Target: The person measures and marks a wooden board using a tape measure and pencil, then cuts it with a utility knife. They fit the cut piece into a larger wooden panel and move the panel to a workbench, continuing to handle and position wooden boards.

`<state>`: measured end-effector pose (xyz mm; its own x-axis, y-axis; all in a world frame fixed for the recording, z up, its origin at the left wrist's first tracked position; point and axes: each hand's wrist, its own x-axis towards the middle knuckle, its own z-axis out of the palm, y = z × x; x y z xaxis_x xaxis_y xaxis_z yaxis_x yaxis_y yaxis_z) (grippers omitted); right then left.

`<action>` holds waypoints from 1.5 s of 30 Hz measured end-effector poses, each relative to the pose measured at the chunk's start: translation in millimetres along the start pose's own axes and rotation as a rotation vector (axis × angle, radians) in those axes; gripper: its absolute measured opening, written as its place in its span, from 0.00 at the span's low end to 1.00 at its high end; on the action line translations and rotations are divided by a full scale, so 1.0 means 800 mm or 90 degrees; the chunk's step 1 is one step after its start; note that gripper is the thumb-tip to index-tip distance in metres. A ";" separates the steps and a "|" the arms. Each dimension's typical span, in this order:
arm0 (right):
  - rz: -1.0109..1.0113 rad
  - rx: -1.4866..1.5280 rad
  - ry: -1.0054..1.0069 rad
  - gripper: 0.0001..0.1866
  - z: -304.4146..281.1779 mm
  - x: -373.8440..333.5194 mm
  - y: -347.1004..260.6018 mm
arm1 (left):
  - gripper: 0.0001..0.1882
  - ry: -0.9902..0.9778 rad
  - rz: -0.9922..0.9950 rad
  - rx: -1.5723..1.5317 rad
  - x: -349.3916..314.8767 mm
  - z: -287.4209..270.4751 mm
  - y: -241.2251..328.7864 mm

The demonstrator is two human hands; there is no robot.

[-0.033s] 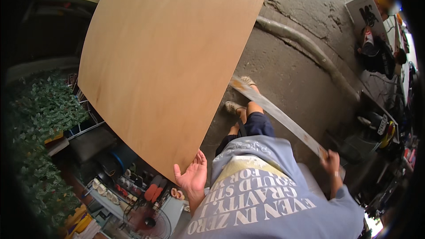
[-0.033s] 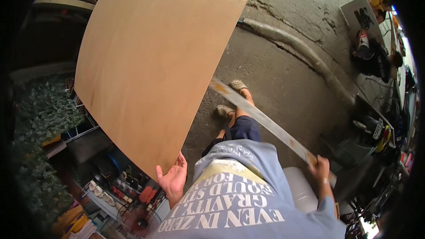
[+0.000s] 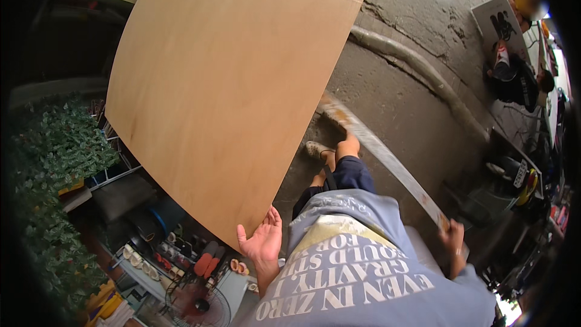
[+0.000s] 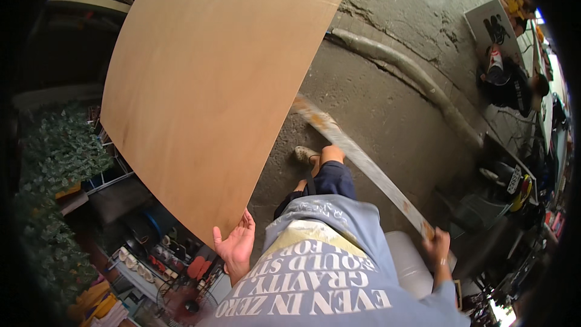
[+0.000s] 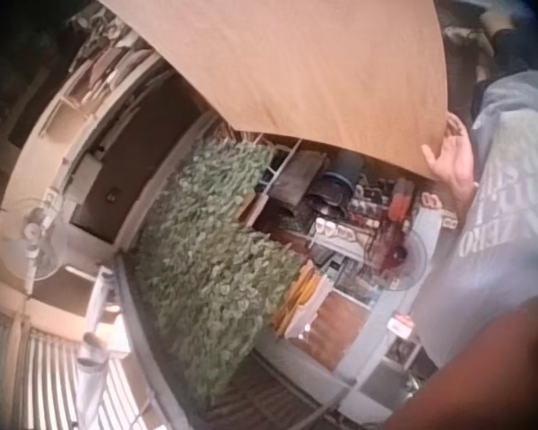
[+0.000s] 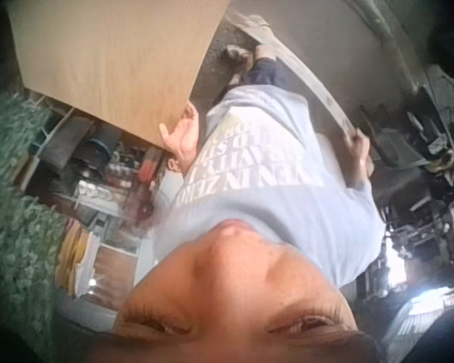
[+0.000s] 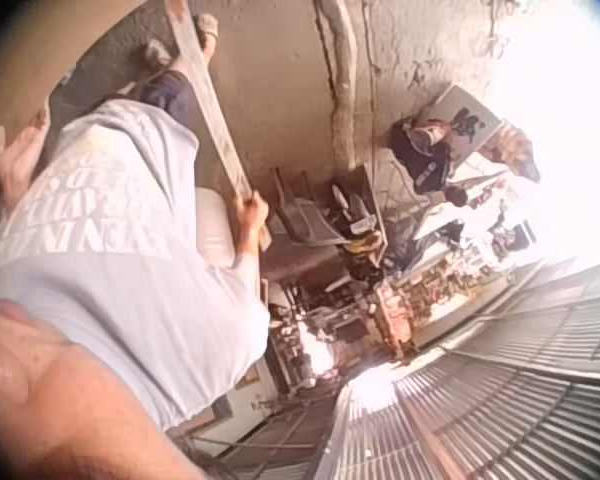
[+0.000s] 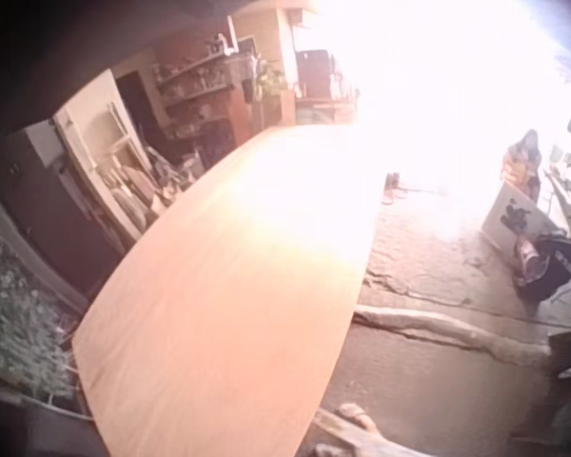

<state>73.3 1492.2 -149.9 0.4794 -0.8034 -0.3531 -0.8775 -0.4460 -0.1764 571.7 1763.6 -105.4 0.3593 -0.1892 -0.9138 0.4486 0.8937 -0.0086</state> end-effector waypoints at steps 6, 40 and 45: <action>0.350 0.263 0.115 0.14 0.112 -0.080 -0.011 | 0.33 0.031 0.009 -0.018 0.088 -0.038 0.002; -0.915 -0.026 0.153 0.23 0.151 0.541 -0.627 | 0.32 0.591 0.184 -0.085 0.177 -0.546 -0.387; -1.279 0.059 0.068 0.21 0.198 0.437 -0.647 | 0.33 0.340 0.458 -0.352 0.177 -0.487 -0.364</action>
<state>692.5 1504.5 -327.8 0.5849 0.6983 0.4127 0.8073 -0.5502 -0.2132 173.0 1635.4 -390.4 -0.0754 0.5431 -0.8363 -0.2110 0.8110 0.5457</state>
